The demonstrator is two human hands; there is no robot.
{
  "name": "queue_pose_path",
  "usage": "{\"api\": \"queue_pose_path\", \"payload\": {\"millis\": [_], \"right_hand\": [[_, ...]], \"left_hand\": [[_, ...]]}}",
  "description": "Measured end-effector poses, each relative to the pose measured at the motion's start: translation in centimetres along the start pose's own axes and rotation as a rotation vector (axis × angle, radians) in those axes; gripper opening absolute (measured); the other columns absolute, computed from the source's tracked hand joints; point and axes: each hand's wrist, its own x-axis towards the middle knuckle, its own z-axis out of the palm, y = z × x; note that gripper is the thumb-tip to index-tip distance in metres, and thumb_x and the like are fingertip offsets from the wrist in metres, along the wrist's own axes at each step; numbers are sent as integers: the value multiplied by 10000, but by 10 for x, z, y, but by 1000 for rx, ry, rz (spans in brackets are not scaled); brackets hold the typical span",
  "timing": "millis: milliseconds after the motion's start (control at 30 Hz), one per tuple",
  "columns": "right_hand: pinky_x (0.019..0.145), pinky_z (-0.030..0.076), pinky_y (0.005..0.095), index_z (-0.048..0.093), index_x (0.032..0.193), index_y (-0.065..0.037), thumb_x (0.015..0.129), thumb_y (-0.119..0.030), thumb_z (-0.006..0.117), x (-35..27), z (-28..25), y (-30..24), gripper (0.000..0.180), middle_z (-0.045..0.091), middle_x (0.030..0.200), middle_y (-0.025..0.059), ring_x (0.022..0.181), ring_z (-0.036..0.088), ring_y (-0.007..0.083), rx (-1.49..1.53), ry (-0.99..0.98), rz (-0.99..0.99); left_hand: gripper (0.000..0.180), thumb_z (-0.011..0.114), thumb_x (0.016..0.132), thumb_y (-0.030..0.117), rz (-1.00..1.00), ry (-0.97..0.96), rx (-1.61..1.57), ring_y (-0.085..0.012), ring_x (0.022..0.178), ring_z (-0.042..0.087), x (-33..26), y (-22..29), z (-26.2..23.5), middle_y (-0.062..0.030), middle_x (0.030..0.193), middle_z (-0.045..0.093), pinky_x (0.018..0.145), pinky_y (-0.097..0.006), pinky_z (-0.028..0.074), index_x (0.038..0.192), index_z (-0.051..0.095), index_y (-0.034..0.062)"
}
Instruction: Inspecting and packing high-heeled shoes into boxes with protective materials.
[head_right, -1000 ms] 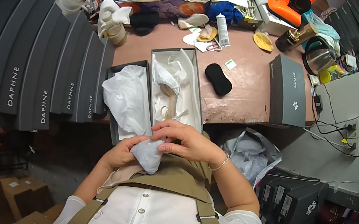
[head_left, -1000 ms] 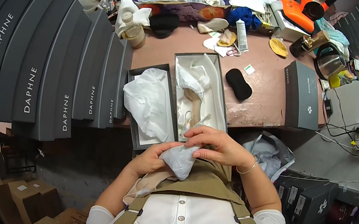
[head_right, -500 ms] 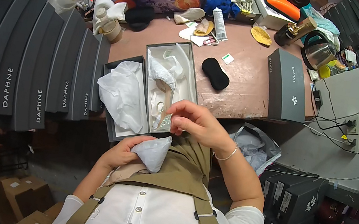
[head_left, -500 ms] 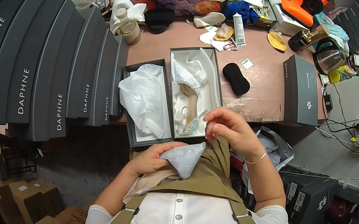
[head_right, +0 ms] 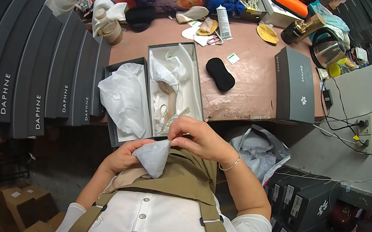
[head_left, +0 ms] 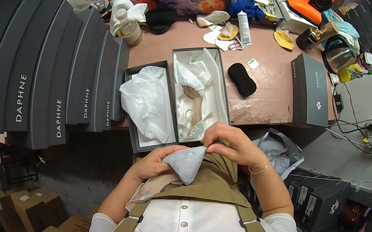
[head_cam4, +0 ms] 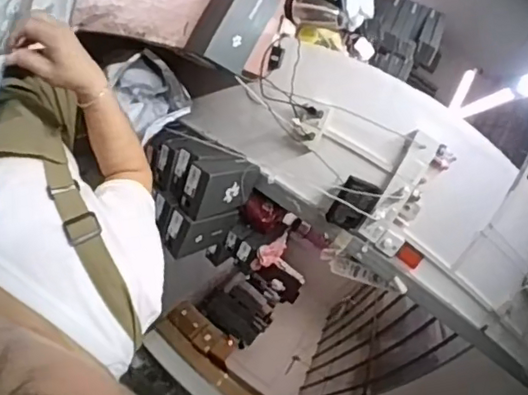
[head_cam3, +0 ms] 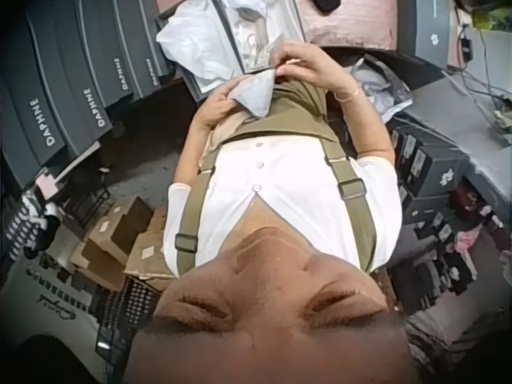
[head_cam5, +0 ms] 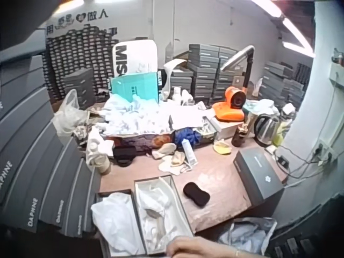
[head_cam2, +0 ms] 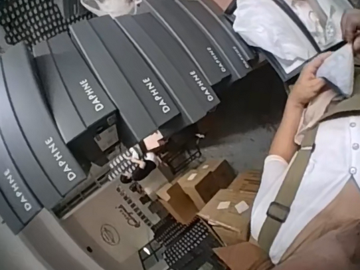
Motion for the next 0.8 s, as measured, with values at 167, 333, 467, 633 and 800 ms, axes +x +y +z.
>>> {"api": "queue_pose_path", "payload": {"millis": [167,333,467,633,800], "right_hand": [[909,459,358,630,1017,-50,839,-184,688,12,14,-1,230,563,1184,129,1057,546,284,-259,-219,-180],[924,450,324,592,1082,-11,888,-70,604,40,31,8,203,556,1227,127,1086,566,220,-116,188,-48],[885,478,366,420,1345,-43,811,-127,705,64,42,-9,610,487,1290,143,1090,564,266,-168,239,8],[861,456,440,445,1281,-1,745,-46,646,96,76,21,574,562,1101,204,986,567,384,-579,347,-196],[775,488,425,459,1259,-7,711,27,606,86,87,32,568,554,1049,198,911,574,384,-685,338,-158]], "left_hand": [[524,585,856,-24,-6,21,-11,-132,1142,542,0,0,3,-60,1264,557,991,-279,425,1362,456,29],[473,540,860,-35,171,272,-60,-157,1093,580,6,4,-24,-72,1203,594,957,-301,466,1327,481,14],[519,443,854,-87,480,559,-306,-187,1074,589,26,21,-58,-119,1219,559,905,-337,513,1363,395,0],[571,475,844,-109,646,655,-198,-180,1178,507,42,17,-25,-101,1281,505,1020,-302,406,1390,337,-20],[636,417,831,-103,634,690,-315,-190,1249,435,41,-8,-8,-125,1367,408,1049,-316,373,1438,253,-5]]}}
